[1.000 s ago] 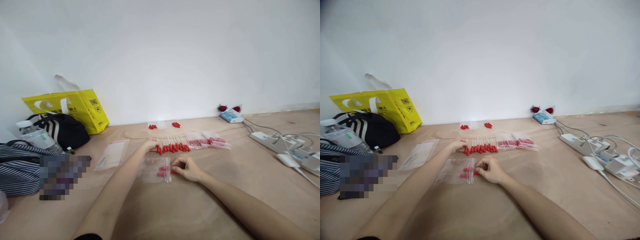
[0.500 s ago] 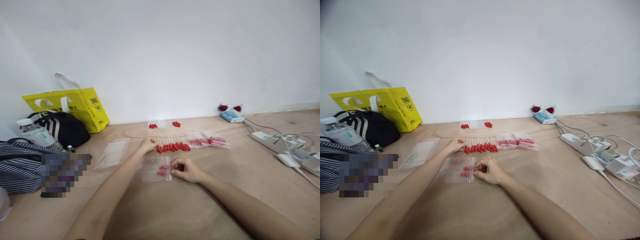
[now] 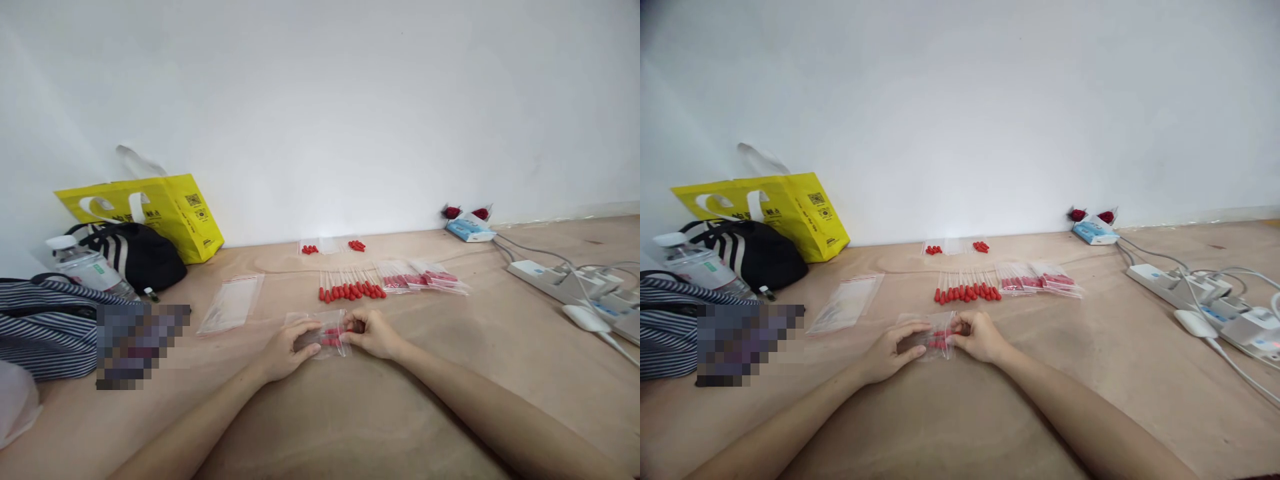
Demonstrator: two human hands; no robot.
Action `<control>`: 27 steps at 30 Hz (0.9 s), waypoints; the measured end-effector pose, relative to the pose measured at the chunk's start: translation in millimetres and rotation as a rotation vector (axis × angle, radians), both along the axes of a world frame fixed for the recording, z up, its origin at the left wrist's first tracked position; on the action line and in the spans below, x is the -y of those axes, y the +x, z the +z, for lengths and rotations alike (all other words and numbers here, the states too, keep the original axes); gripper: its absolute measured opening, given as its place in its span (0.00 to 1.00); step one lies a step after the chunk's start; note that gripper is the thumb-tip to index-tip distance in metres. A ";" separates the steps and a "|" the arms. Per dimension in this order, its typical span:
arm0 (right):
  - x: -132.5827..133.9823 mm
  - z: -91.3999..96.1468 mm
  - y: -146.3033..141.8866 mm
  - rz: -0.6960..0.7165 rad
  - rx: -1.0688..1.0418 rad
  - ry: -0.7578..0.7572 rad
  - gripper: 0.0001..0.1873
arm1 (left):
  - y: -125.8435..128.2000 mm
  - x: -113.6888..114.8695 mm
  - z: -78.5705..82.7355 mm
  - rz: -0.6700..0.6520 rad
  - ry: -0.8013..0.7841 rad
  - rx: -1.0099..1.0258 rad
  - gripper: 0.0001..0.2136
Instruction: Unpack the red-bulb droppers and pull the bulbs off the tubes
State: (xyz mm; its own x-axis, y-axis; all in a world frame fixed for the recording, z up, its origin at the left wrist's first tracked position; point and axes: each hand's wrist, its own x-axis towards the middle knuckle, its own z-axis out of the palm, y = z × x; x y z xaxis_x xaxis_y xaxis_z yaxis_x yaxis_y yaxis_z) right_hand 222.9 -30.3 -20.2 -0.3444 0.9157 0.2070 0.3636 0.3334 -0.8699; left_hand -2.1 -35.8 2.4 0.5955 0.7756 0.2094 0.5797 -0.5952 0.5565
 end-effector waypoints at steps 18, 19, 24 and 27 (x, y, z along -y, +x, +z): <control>11.7 18.2 -18.5 0.101 0.210 0.213 0.07 | 3.0 3.0 2.2 0.046 -0.040 0.027 0.15; 11.7 17.8 -17.1 0.087 0.221 0.217 0.06 | 2.6 3.0 2.2 0.044 -0.048 0.021 0.15; 6.0 12.5 2.0 0.105 0.094 0.039 0.08 | 0.0 2.4 1.3 0.047 -0.071 0.008 0.15; 2.1 8.3 16.7 0.090 -0.193 -0.255 0.14 | -2.4 1.7 0.4 0.077 -0.073 -0.004 0.15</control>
